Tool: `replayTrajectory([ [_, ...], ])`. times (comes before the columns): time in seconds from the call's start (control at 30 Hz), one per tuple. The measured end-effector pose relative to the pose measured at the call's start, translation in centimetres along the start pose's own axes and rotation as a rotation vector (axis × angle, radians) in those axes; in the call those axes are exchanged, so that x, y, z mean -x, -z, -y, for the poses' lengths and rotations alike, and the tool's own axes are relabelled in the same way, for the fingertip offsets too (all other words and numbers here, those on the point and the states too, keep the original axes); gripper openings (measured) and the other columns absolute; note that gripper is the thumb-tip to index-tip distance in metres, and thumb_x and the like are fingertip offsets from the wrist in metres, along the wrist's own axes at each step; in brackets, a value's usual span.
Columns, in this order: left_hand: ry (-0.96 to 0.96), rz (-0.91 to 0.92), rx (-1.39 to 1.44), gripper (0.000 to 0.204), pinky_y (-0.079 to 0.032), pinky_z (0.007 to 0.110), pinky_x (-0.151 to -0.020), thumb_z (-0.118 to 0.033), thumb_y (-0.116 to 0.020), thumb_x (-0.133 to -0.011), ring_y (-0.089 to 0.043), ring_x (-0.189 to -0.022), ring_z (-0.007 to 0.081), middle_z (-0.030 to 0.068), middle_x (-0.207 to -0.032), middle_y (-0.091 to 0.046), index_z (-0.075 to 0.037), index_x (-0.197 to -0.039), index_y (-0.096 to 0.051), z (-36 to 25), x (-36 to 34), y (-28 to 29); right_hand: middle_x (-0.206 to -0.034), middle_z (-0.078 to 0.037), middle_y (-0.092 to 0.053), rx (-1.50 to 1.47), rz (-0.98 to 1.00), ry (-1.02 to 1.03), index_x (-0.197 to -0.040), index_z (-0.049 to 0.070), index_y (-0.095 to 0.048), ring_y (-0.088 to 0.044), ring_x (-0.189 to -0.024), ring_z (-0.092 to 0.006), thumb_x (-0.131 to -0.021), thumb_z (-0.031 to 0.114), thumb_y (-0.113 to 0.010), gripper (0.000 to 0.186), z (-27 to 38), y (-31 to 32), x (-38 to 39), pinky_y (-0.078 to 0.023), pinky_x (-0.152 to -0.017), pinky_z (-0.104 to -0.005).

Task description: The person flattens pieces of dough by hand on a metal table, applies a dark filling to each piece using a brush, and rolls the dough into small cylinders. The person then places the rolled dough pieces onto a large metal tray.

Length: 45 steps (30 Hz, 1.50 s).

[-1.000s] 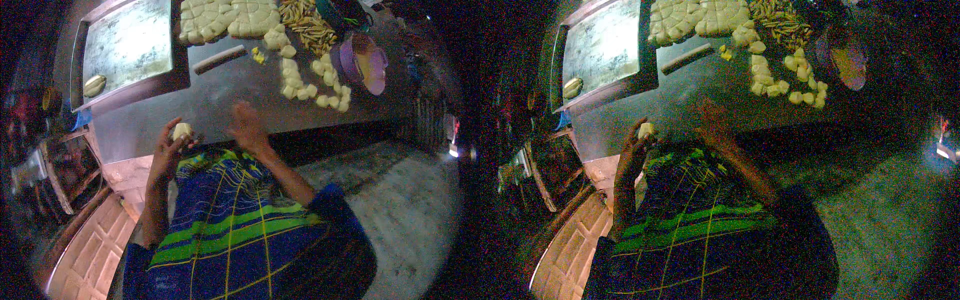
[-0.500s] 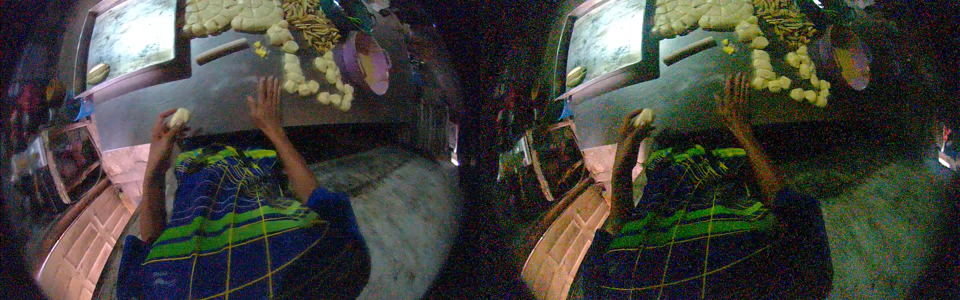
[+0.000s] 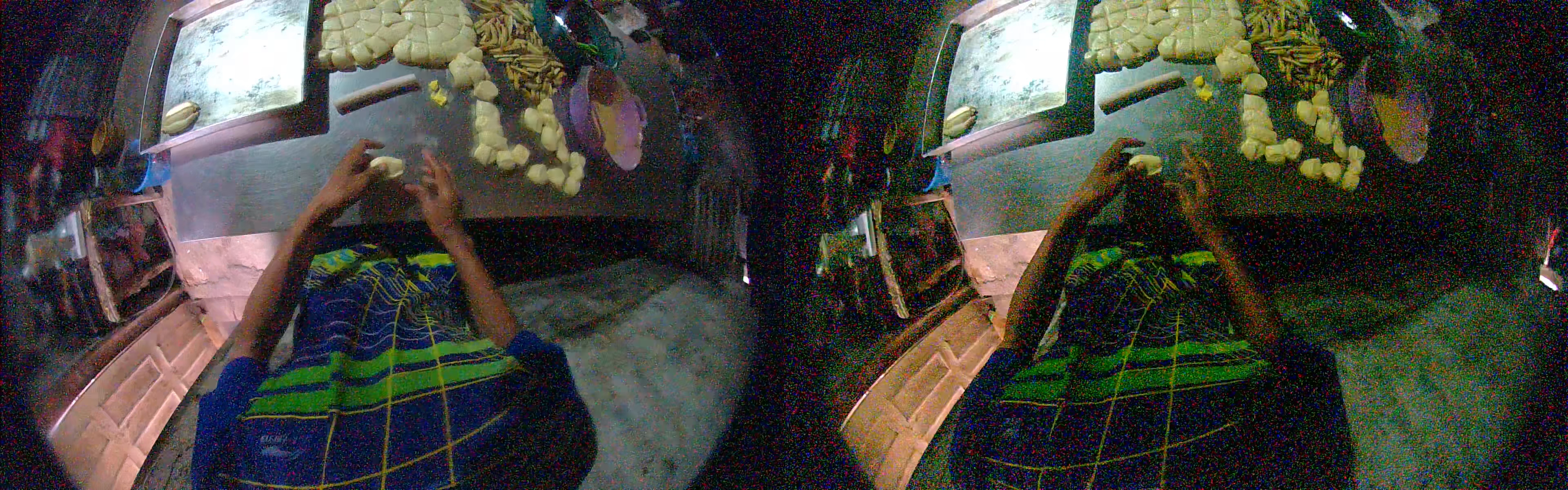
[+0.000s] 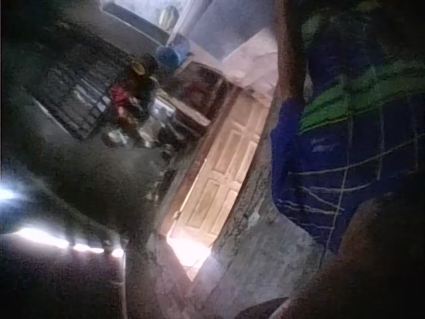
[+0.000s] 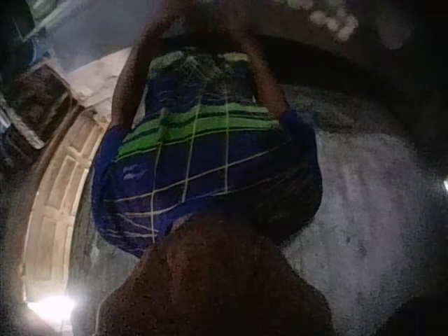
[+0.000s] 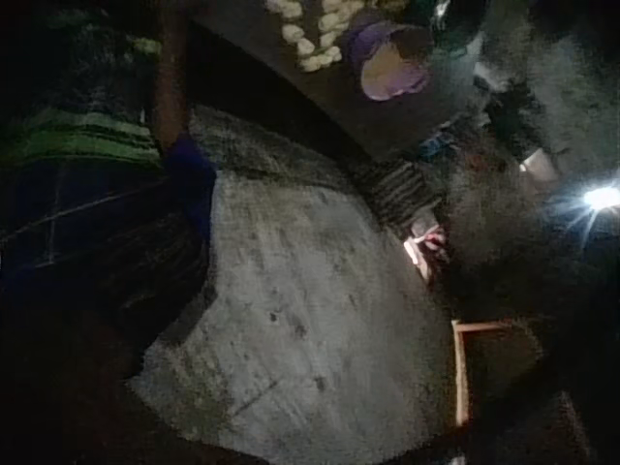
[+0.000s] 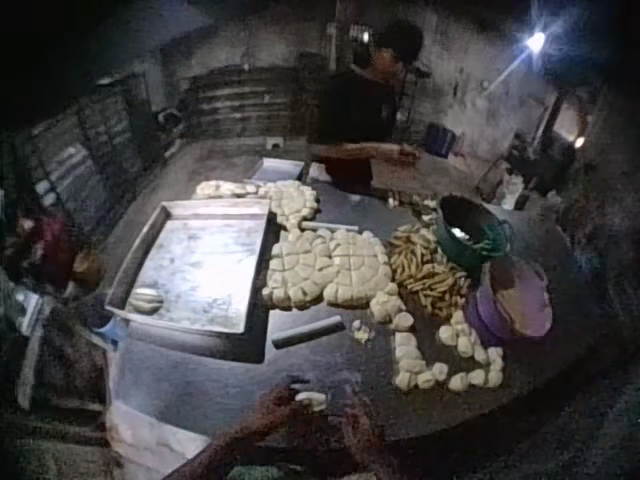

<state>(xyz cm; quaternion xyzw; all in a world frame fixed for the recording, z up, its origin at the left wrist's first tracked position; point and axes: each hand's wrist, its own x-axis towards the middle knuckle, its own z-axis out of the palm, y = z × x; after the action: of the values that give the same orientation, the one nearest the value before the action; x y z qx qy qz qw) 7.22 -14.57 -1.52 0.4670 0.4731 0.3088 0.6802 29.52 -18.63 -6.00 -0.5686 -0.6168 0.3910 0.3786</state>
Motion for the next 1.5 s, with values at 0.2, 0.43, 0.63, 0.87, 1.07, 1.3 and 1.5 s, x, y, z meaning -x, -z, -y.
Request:
replayTrajectory([
  [0.2,-0.448,-0.369,-0.926,0.077,-0.050,0.046,-0.094,-0.025,-0.084,-0.078,-0.056,-0.108,0.0391,0.0210,-0.122,-0.053,-0.011,-0.143,-0.045,5.9,-2.6,2.6,-0.122,-0.014,-0.066,0.358,0.209,0.214,-0.130,0.010,-0.064,-0.063,-0.115,-0.0358,-0.089,0.011,-0.070,0.042,-1.5,-0.6,-4.2,-0.055,-0.095,-0.0422],
  [0.43,-0.326,-0.320,-0.714,0.050,-0.054,0.044,-0.083,-0.018,-0.075,-0.084,-0.063,-0.098,0.0386,0.0158,-0.114,-0.059,-0.010,-0.130,-0.058,7.4,-2.5,0.9,-0.123,-0.015,-0.066,0.395,0.192,0.264,-0.129,0.008,-0.064,-0.062,-0.116,-0.0354,-0.091,0.004,-0.062,0.039,3.3,-1.9,-5.1,-0.053,-0.098,-0.0454],
  [0.63,0.202,-0.297,-0.106,0.043,-0.048,0.045,-0.098,-0.019,-0.056,-0.095,-0.061,-0.116,0.0374,0.0163,-0.137,-0.056,-0.006,-0.136,-0.055,1.1,-1.9,-2.2,-0.142,-0.015,-0.057,0.613,0.133,0.390,-0.137,0.004,-0.059,-0.053,-0.130,-0.0367,-0.089,0.005,-0.063,0.048,-3.7,-1.7,-4.5,-0.045,-0.109,-0.0459],
  [0.87,-0.423,-0.243,-1.492,0.069,-0.009,0.057,-0.124,-0.034,-0.050,-0.100,-0.017,-0.153,0.0386,0.0159,-0.166,-0.023,-0.002,-0.157,-0.028,8.0,0.6,-2.6,-0.162,-0.014,-0.034,1.037,0.159,0.381,-0.154,0.007,-0.039,-0.024,-0.150,-0.0424,-0.096,0.024,-0.056,0.062,1.6,-3.0,-1.0,-0.021,-0.121,-0.0583],
  [1.07,-0.474,-0.280,-1.403,0.072,-0.008,0.059,-0.123,-0.045,-0.050,-0.101,-0.015,-0.154,0.0394,0.0162,-0.165,-0.025,-0.005,-0.158,-0.030,7.7,1.5,-0.7,-0.163,-0.013,-0.032,1.049,0.113,0.295,-0.155,0.007,-0.037,-0.022,-0.150,-0.0448,-0.099,0.029,-0.052,0.061,2.8,-2.7,-1.0,-0.016,-0.122,-0.0604],
  [1.3,-0.466,-0.319,-1.309,0.076,-0.007,0.060,-0.123,-0.049,-0.049,-0.100,-0.013,-0.154,0.0397,0.0174,-0.166,-0.021,-0.005,-0.159,-0.027,7.6,1.3,-0.4,-0.162,-0.016,-0.034,0.872,0.227,0.368,-0.154,0.004,-0.037,-0.028,-0.150,-0.0370,-0.102,0.029,-0.051,0.060,2.8,-3.1,-1.8,-0.018,-0.122,-0.0589],
  [1.5,-0.434,-0.248,-1.303,0.077,-0.011,0.057,-0.124,-0.050,-0.049,-0.100,-0.015,-0.153,0.0419,0.0226,-0.165,-0.020,-0.003,-0.157,-0.028,6.1,2.5,-1.4,-0.160,-0.020,-0.034,0.903,0.134,0.362,-0.152,0.000,-0.037,-0.036,-0.146,-0.0382,-0.101,0.025,-0.053,0.059,1.4,-1.4,-1.7,-0.021,-0.121,-0.0590],
])
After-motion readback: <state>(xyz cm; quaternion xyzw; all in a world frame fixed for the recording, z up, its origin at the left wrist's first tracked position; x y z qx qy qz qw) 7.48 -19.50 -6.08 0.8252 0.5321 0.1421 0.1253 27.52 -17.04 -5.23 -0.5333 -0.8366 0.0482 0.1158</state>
